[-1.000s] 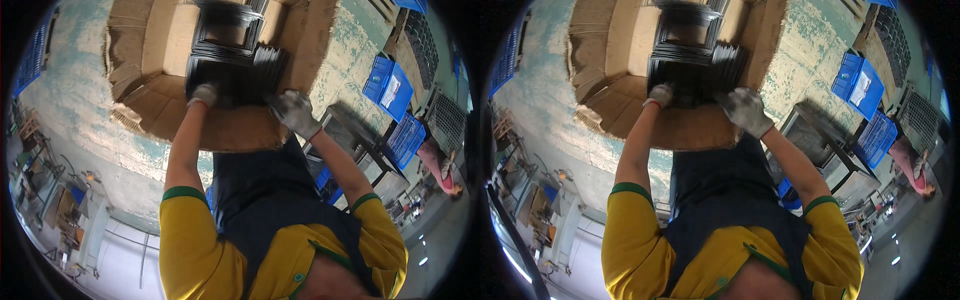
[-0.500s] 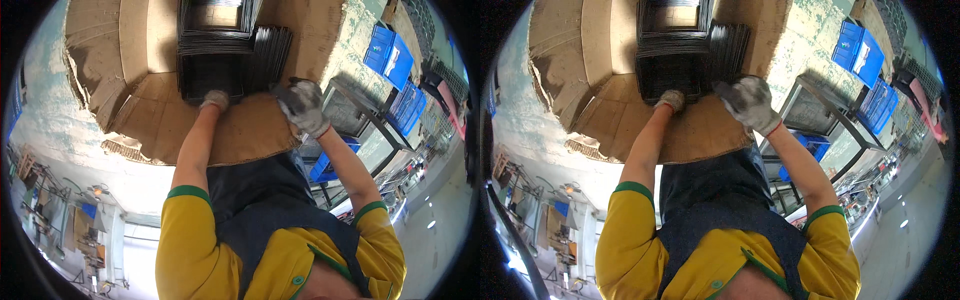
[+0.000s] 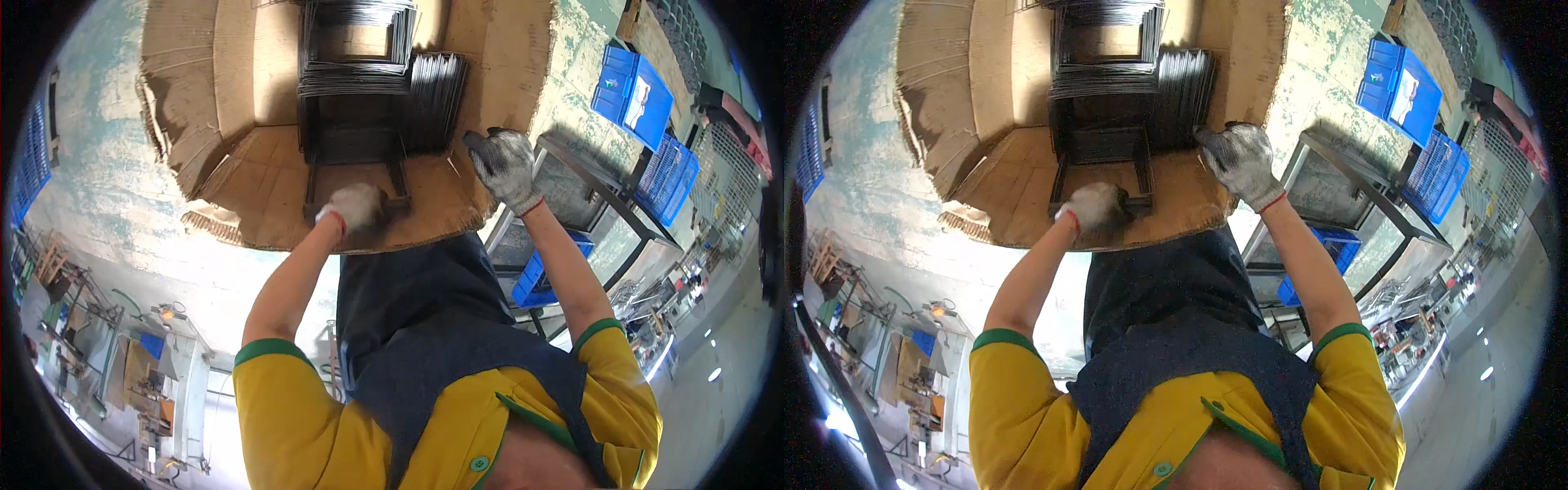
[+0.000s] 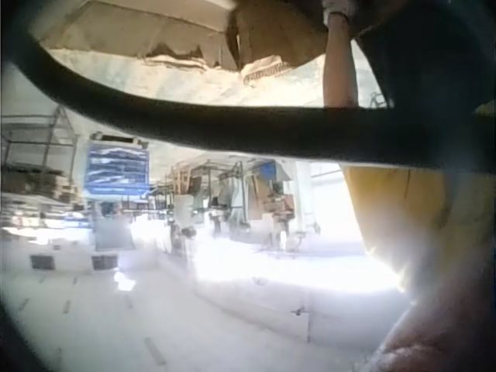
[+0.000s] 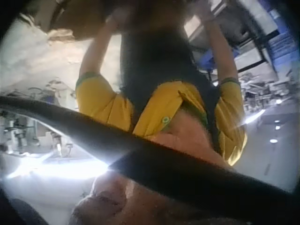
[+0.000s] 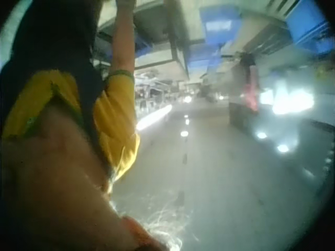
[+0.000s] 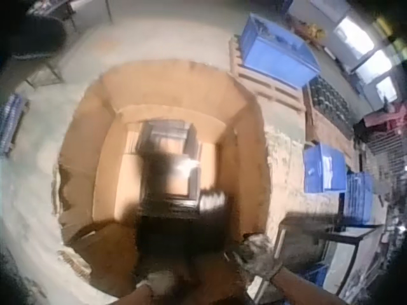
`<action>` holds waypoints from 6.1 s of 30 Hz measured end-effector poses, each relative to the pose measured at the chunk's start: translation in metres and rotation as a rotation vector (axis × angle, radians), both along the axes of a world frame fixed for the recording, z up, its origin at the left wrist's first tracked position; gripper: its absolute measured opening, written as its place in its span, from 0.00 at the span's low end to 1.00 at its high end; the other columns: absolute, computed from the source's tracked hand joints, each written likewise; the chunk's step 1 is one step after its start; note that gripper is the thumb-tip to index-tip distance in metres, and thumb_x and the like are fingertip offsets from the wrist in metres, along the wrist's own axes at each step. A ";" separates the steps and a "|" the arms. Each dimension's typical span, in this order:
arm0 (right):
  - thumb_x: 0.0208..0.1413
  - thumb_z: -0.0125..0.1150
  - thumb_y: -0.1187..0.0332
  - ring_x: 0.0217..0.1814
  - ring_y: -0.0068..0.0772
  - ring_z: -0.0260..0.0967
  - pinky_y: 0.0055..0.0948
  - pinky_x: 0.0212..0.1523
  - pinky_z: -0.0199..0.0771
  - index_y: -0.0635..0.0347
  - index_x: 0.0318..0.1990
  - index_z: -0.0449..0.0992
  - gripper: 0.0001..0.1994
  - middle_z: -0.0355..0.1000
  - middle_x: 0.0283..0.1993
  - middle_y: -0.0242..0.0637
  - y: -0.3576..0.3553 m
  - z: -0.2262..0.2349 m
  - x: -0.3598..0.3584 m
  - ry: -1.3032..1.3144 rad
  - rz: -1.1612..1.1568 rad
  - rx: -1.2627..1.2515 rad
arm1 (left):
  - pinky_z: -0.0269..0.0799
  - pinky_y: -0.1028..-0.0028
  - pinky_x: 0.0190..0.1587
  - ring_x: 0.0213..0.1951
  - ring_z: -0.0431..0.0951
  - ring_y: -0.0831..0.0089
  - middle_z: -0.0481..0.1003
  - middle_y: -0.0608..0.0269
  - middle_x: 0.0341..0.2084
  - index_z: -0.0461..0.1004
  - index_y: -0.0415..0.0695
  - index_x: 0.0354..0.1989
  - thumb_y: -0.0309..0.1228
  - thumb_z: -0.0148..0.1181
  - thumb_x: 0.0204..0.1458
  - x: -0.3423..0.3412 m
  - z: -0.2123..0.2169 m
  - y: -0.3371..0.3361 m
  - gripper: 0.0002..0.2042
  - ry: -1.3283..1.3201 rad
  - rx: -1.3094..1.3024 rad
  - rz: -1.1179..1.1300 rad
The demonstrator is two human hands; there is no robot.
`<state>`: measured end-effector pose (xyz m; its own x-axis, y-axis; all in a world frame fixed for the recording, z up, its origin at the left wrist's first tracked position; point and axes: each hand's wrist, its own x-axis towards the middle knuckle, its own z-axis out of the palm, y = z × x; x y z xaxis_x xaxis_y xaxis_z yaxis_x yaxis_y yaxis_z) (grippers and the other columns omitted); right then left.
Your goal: The person repeatedly picks up stacks of rectangular metal wire frames from a cardboard box and places them onto a metal workbench. They handle the frames by hand, organizing them into piles on the table surface.
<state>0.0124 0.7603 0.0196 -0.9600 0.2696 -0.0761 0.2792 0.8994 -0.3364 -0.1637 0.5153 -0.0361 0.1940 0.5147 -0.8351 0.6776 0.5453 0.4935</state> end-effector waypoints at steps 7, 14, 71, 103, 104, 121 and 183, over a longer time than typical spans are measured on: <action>0.53 0.62 0.63 0.47 0.40 0.72 0.37 0.52 0.71 0.51 0.49 0.77 0.16 0.75 0.45 0.38 -0.022 0.034 -0.015 0.095 -0.295 -0.500 | 0.73 0.56 0.35 0.33 0.79 0.50 0.78 0.51 0.27 0.77 0.46 0.38 0.47 0.61 0.46 0.022 0.156 -0.014 0.18 0.043 0.215 0.411; 0.63 0.44 0.41 0.61 0.38 0.65 0.39 0.60 0.67 0.61 0.65 0.59 0.34 0.66 0.60 0.43 -0.097 0.106 0.045 -0.221 -1.062 -2.592 | 0.72 0.57 0.38 0.38 0.78 0.52 0.77 0.52 0.33 0.76 0.45 0.38 0.42 0.63 0.45 0.084 0.209 -0.018 0.16 0.063 0.402 0.837; 0.60 0.51 0.56 0.46 0.48 0.74 0.40 0.44 0.72 0.58 0.54 0.71 0.20 0.75 0.47 0.45 -0.109 0.136 0.080 -0.032 -0.184 -0.838 | 0.74 0.66 0.35 0.31 0.75 0.63 0.72 0.53 0.30 0.66 0.38 0.45 0.41 0.55 0.60 0.112 0.303 -0.114 0.17 -0.722 0.513 1.799; 0.58 0.54 0.52 0.47 0.60 0.71 0.48 0.48 0.70 0.69 0.38 0.77 0.22 0.74 0.41 0.60 -0.105 -0.176 -0.122 -0.735 -0.386 -0.618 | 0.67 0.63 0.32 0.25 0.68 0.68 0.69 0.62 0.21 0.65 0.45 0.21 0.36 0.61 0.53 0.074 0.221 -0.232 0.14 -0.706 -0.083 2.169; 0.58 0.54 0.53 0.44 0.57 0.73 0.46 0.44 0.73 0.67 0.40 0.78 0.21 0.75 0.40 0.56 -0.109 -0.169 -0.120 -0.649 -0.466 -0.577 | 0.67 0.63 0.32 0.25 0.69 0.68 0.69 0.61 0.21 0.65 0.45 0.21 0.37 0.61 0.53 0.076 0.220 -0.234 0.14 -0.697 -0.092 2.177; 0.60 0.49 0.48 0.54 0.52 0.69 0.45 0.54 0.70 0.62 0.44 0.77 0.24 0.71 0.51 0.51 -0.179 -0.266 -0.107 -0.859 0.140 -0.370 | 0.69 0.61 0.29 0.22 0.69 0.65 0.69 0.61 0.18 0.66 0.44 0.20 0.40 0.60 0.52 0.092 0.196 -0.253 0.16 -0.510 -0.192 2.319; 0.58 0.61 0.65 0.39 0.22 0.74 0.23 0.40 0.74 0.65 0.49 0.75 0.15 0.76 0.39 0.33 0.026 0.127 -0.115 -0.290 -0.237 -1.763 | 0.69 0.73 0.33 0.28 0.70 0.72 0.69 0.64 0.23 0.72 0.42 0.35 0.38 0.54 0.59 0.079 0.276 -0.118 0.11 -0.616 0.194 2.148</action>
